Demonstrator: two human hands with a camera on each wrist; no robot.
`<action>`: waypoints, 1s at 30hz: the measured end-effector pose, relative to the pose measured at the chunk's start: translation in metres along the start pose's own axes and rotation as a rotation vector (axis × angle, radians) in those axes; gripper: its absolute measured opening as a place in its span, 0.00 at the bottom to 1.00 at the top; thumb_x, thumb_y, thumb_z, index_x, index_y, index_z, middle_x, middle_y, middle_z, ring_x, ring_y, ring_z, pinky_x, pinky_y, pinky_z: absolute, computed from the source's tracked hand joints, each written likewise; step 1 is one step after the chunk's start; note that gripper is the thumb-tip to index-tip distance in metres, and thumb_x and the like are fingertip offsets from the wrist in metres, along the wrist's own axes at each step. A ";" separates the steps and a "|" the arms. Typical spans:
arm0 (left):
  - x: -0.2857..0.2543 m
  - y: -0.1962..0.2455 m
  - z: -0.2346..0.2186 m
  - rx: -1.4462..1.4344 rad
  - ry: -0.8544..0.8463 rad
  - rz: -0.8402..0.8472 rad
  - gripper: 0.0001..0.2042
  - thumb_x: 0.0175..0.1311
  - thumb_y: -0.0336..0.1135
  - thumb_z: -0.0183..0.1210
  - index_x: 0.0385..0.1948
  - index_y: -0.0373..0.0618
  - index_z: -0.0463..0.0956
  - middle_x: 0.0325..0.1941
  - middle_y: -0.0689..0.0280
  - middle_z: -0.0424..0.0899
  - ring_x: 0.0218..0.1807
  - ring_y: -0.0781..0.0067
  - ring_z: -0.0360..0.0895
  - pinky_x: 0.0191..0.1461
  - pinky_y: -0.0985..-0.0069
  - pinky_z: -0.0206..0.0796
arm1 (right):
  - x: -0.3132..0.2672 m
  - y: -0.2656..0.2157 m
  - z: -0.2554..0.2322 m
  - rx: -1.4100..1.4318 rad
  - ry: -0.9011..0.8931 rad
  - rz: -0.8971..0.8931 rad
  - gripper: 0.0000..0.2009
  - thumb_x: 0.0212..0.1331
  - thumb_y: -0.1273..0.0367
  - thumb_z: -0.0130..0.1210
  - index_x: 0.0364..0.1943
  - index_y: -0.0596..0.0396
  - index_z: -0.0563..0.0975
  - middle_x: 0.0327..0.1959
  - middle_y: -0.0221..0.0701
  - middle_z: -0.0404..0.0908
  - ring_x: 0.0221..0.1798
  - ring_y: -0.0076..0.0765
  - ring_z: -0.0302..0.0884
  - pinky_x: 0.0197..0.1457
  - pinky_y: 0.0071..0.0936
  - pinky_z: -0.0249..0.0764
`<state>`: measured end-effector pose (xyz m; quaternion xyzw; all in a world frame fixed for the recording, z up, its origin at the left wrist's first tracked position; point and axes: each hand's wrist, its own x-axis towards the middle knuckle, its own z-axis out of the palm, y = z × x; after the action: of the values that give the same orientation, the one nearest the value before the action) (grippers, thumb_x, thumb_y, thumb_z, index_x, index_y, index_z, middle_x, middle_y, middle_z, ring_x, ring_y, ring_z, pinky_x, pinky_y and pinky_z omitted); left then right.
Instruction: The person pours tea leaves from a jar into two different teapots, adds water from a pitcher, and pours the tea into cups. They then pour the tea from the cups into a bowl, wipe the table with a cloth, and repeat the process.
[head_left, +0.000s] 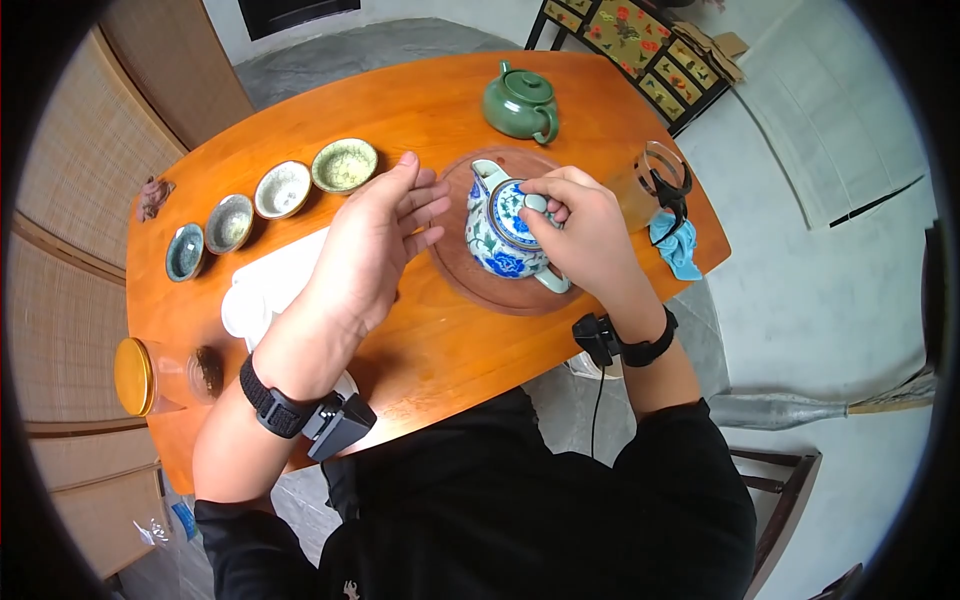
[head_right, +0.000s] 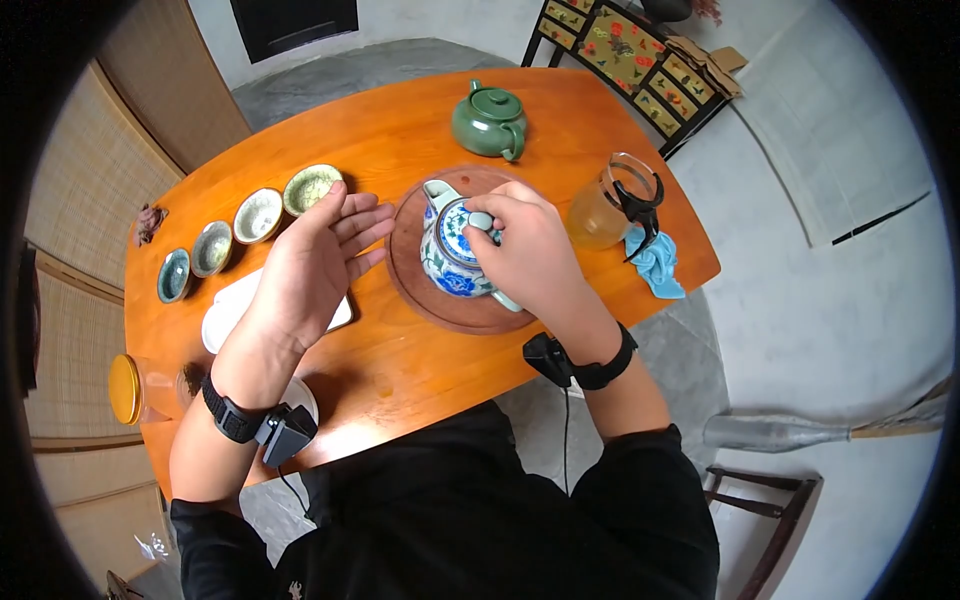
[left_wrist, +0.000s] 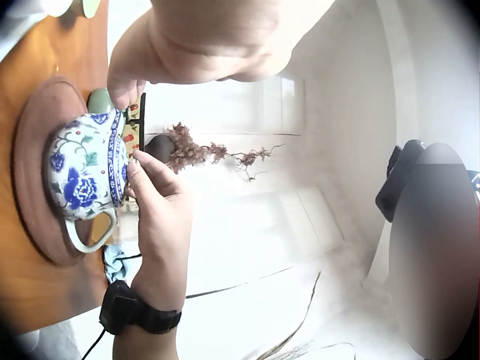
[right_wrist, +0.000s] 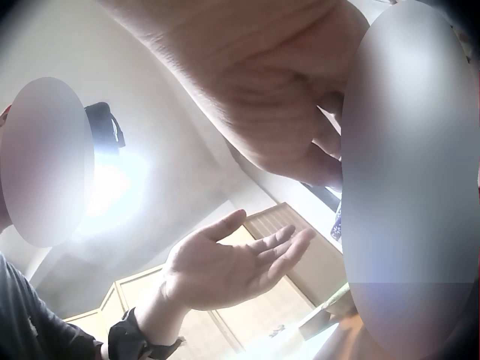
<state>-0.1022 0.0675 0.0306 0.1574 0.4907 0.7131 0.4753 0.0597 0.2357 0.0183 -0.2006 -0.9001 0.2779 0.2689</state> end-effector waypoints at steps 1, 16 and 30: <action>0.000 -0.001 -0.001 0.005 -0.003 -0.006 0.30 0.75 0.55 0.52 0.62 0.34 0.67 0.64 0.51 0.75 0.67 0.61 0.73 0.70 0.65 0.63 | 0.000 0.000 0.000 0.000 -0.001 0.005 0.12 0.53 0.73 0.66 0.43 0.61 0.85 0.39 0.39 0.83 0.37 0.41 0.82 0.44 0.33 0.79; 0.000 -0.004 0.024 0.450 -0.317 0.119 0.18 0.74 0.37 0.59 0.59 0.35 0.76 0.58 0.60 0.83 0.63 0.72 0.76 0.70 0.73 0.64 | -0.080 0.041 0.027 0.505 0.155 0.489 0.12 0.61 0.65 0.68 0.39 0.60 0.80 0.33 0.30 0.80 0.35 0.22 0.73 0.41 0.23 0.71; 0.004 -0.037 0.030 1.275 -0.370 0.562 0.31 0.66 0.41 0.63 0.69 0.38 0.68 0.77 0.40 0.61 0.79 0.37 0.55 0.80 0.57 0.52 | -0.069 0.029 0.035 0.483 0.054 0.537 0.10 0.61 0.69 0.68 0.41 0.63 0.84 0.33 0.31 0.88 0.37 0.20 0.81 0.44 0.24 0.77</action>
<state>-0.0643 0.0902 0.0128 0.6427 0.6638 0.3450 0.1650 0.0983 0.2091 -0.0501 -0.3677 -0.7162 0.5381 0.2496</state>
